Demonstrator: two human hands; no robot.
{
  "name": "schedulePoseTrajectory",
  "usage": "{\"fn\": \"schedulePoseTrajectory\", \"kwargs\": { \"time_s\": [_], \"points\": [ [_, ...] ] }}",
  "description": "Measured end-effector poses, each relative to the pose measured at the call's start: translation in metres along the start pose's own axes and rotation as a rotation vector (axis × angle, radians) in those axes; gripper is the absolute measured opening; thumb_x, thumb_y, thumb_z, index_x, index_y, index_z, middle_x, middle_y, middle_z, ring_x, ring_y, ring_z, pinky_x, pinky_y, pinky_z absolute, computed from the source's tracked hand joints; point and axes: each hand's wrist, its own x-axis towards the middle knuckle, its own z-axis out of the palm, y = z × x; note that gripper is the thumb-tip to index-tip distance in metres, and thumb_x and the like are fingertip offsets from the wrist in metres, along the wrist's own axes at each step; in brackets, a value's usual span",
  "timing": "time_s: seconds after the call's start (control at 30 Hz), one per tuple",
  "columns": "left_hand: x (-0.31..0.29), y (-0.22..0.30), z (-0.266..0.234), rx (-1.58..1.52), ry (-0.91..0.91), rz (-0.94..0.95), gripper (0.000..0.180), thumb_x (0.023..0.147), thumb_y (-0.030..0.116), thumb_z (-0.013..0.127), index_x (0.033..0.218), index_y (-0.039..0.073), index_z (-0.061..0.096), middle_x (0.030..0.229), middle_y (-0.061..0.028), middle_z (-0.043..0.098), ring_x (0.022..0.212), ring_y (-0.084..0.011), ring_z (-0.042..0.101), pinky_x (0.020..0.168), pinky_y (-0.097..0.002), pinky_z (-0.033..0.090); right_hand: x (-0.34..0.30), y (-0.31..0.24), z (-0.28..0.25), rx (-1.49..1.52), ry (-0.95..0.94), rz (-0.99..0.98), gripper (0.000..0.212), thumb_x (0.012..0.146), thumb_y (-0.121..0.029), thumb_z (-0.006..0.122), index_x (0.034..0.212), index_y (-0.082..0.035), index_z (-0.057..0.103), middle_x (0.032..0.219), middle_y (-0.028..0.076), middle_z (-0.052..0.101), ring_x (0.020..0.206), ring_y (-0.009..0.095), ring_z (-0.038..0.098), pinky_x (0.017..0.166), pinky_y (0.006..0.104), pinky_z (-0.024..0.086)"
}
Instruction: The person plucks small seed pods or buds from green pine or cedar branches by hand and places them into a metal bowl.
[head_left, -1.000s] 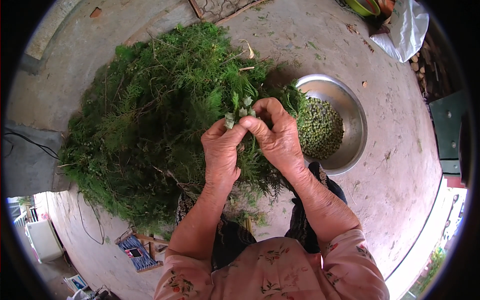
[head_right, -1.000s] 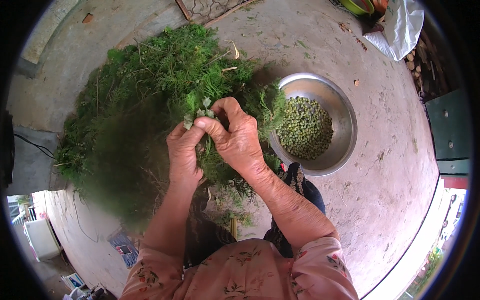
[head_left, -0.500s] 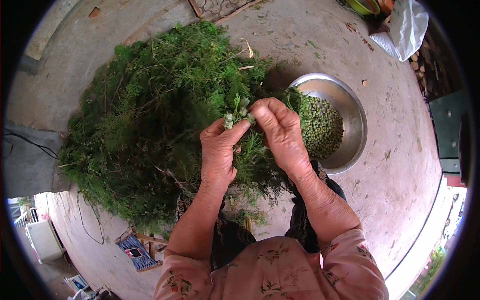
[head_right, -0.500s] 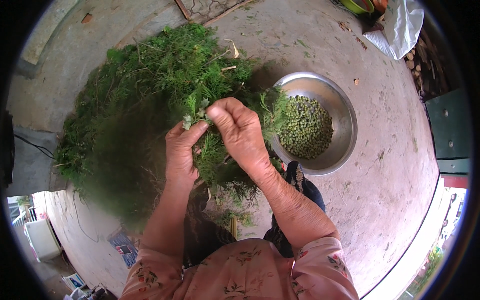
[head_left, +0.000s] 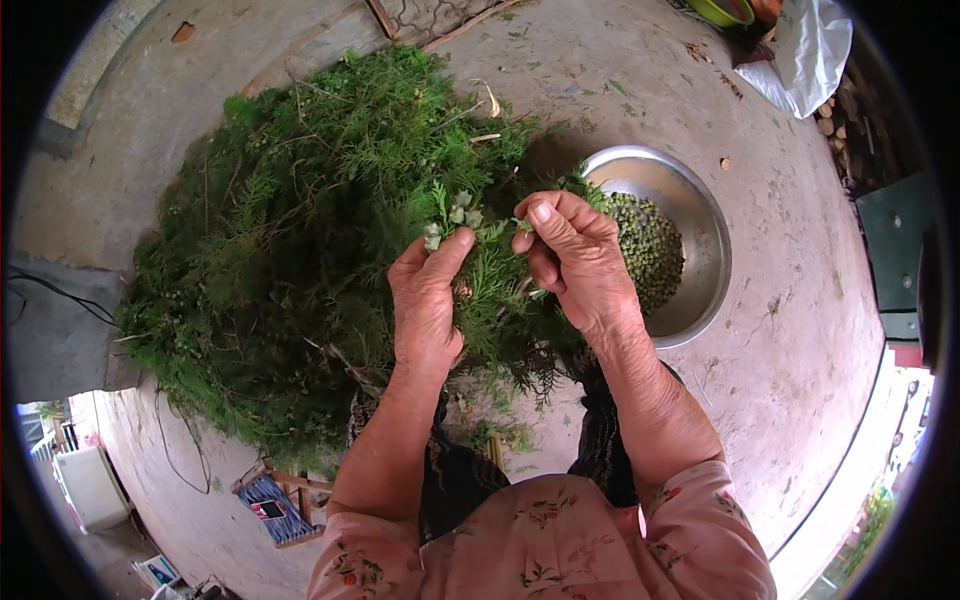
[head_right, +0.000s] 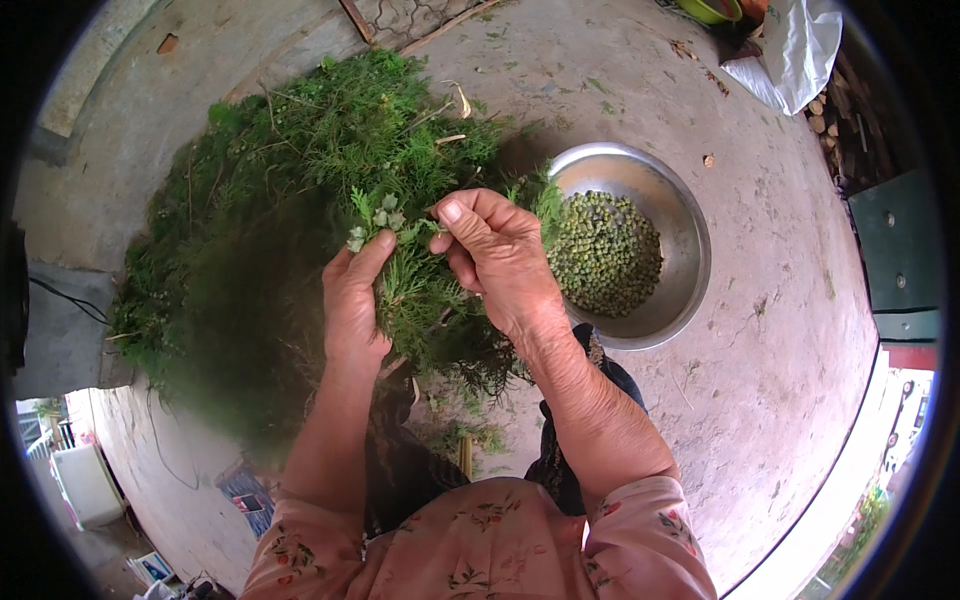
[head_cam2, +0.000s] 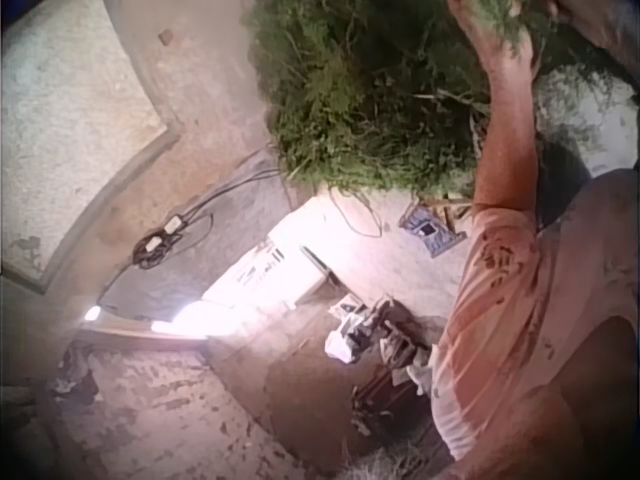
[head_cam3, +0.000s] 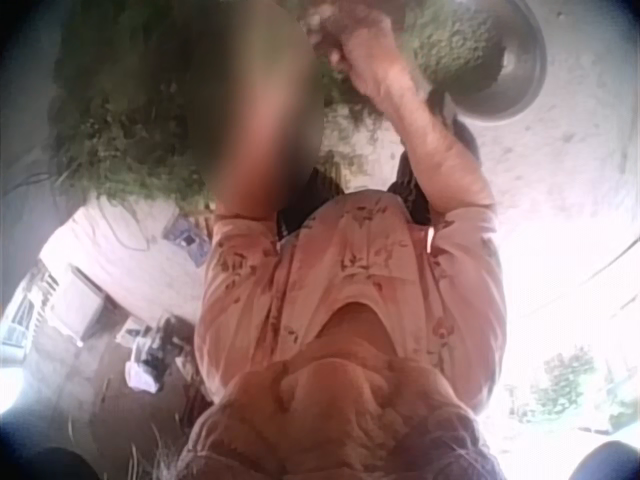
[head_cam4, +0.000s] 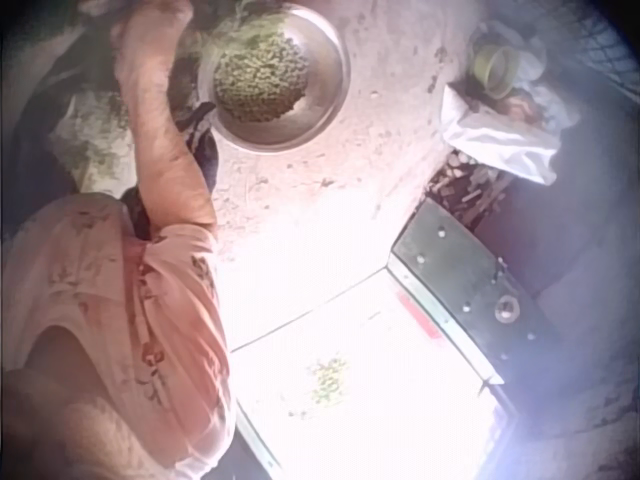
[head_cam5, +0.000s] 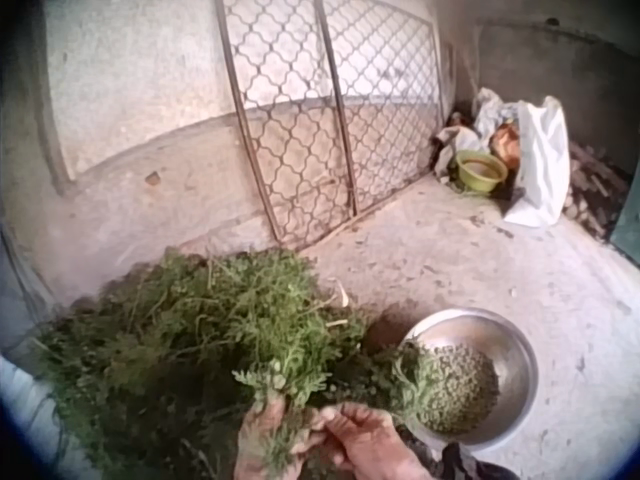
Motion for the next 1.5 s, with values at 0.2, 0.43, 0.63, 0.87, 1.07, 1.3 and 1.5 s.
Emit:
{"fn": "schedulePoseTrajectory", "kwargs": {
  "time_s": [0.2,0.43,0.63,0.87,1.07,1.3,1.5],
  "points": [
    [0.001,-0.002,0.001,-0.158,-0.042,-0.011,0.024,0.082,0.021,0.059,0.097,0.004,0.052,0.081,-0.0112,0.059,0.053,-0.011,0.051,0.041,-0.0212,0.04,0.001,0.009,0.002,-0.026,0.087,0.085,0.017,0.08,-0.021,0.063,0.076,-0.005,0.058,0.055,-0.001,0.051,0.038,0.004,0.037,0.033,0.0173,0.024],
    [0.005,-0.004,-0.011,-0.271,-0.179,-0.084,0.028,0.088,0.027,0.048,0.103,0.004,0.047,0.104,-0.0179,0.053,0.045,-0.0066,0.038,0.04,-0.0183,0.032,0.002,0.017,0.005,-0.017,0.046,0.161,0.019,0.081,-0.024,0.061,0.083,-0.005,0.06,0.058,-0.001,0.05,0.038,0.005,0.036,0.034,0.0186,0.022],
    [0.004,-0.004,-0.011,-0.259,-0.19,-0.078,0.029,0.09,0.03,0.043,0.098,0.003,0.047,0.086,-0.0079,0.054,0.044,-0.0068,0.038,0.043,-0.02,0.03,0.001,0.023,0.006,-0.01,0.031,0.141,0.023,0.083,-0.028,0.058,0.08,-0.005,0.059,0.059,-0.001,0.052,0.04,0.005,0.038,0.035,0.0183,0.023],
    [0.003,0.0,-0.007,-0.229,-0.242,-0.075,0.031,0.091,0.031,0.043,0.087,0.001,0.051,0.082,-0.0088,0.058,0.044,-0.0072,0.041,0.044,-0.0201,0.033,-0.006,0.025,0.015,0.022,0.03,0.21,0.02,0.088,-0.02,0.05,0.078,-0.004,0.056,0.061,0.003,0.057,0.04,0.005,0.042,0.033,0.017,0.025],
    [0.001,0.002,-0.011,-0.2,-0.165,-0.033,0.029,0.088,0.03,0.048,0.087,0.001,0.052,0.07,-0.0071,0.059,0.044,-0.009,0.044,0.041,-0.0195,0.036,-0.01,0.03,0.018,0.09,-0.039,0.215,0.017,0.089,-0.014,0.047,0.08,0.0,0.053,0.065,0.008,0.059,0.04,0.007,0.044,0.033,0.0181,0.025],
    [-0.002,0.001,-0.007,-0.019,-0.069,0.073,0.017,0.082,0.018,0.061,0.093,0.005,0.06,0.082,0.0028,0.059,0.069,-0.0056,0.051,0.062,-0.0207,0.041,0.006,0.022,-0.001,0.237,0.095,0.114,0.011,0.088,-0.014,0.049,0.085,-0.004,0.052,0.073,0.005,0.056,0.051,0.009,0.047,0.04,0.021,0.034],
    [-0.002,-0.003,-0.004,0.08,-0.061,0.119,0.015,0.077,0.013,0.066,0.089,0.005,0.064,0.081,0.0024,0.062,0.071,-0.0049,0.052,0.065,-0.0208,0.041,0.008,-0.011,-0.007,0.145,-0.005,-0.068,0.028,0.087,-0.032,0.051,0.085,-0.005,0.054,0.072,0.002,0.055,0.051,0.007,0.046,0.041,0.0184,0.031]
  ]
}}
